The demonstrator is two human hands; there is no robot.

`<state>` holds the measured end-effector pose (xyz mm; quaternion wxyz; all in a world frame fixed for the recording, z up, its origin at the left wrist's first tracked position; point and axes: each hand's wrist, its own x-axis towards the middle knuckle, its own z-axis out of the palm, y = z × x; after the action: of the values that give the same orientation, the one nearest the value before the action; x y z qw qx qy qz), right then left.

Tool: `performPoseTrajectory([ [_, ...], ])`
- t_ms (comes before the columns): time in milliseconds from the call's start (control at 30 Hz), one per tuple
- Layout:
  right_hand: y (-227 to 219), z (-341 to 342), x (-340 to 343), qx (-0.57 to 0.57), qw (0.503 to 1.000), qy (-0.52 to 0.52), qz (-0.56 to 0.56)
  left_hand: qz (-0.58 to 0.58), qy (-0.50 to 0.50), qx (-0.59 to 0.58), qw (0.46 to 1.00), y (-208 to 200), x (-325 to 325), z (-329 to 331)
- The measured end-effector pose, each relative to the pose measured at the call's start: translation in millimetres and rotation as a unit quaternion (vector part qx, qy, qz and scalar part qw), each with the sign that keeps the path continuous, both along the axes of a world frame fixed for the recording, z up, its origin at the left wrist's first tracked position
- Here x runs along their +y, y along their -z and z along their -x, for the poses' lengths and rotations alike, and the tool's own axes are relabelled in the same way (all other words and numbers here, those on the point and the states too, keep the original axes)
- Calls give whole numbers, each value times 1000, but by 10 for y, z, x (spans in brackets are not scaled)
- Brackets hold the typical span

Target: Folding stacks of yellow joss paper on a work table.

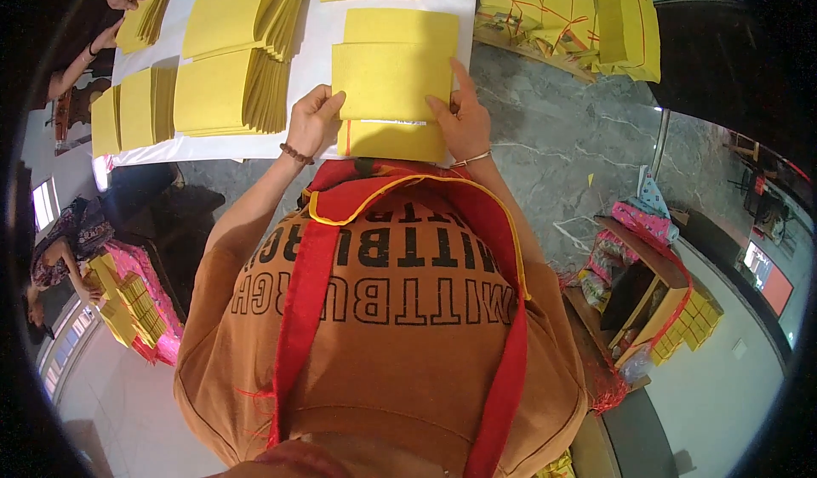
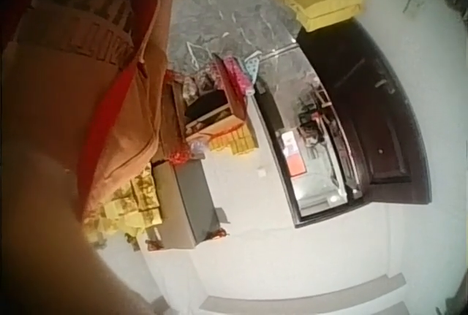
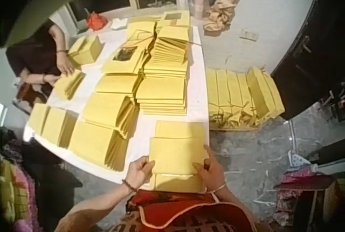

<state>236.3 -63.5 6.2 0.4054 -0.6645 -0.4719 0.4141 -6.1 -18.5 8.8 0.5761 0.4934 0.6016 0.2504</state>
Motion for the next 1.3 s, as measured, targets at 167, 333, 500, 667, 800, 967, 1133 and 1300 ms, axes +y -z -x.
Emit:
performPoseTrajectory([
  [167, -28, 25, 34, -88, 996, -25, 21, 5, -26, -8, 1000, 132, 45, 9],
  [333, -6, 67, 23, -89, 996, 10, 17, -8, -53, -31, 998, 214, 86, -19],
  [500, 8, 97, 25, -93, 995, 31, 9, -4, -54, -29, 998, 225, 95, -10],
  [667, 72, 100, 23, -78, 996, 45, 17, -9, -86, -66, 994, 58, 77, -46],
  [800, 29, 105, 26, -93, 995, 47, 9, -281, -31, 162, 945, -199, 18, -150],
  [967, -36, 131, 41, -106, 993, 39, 19, -498, 195, 216, 817, -319, 44, -580],
  [1133, 11, 114, 39, -102, 994, 44, 16, -472, 294, 298, 775, -82, 78, -720],
  [1300, -156, 127, 32, -93, 992, 21, 79, -457, 302, 306, 779, -4, 82, -702],
])
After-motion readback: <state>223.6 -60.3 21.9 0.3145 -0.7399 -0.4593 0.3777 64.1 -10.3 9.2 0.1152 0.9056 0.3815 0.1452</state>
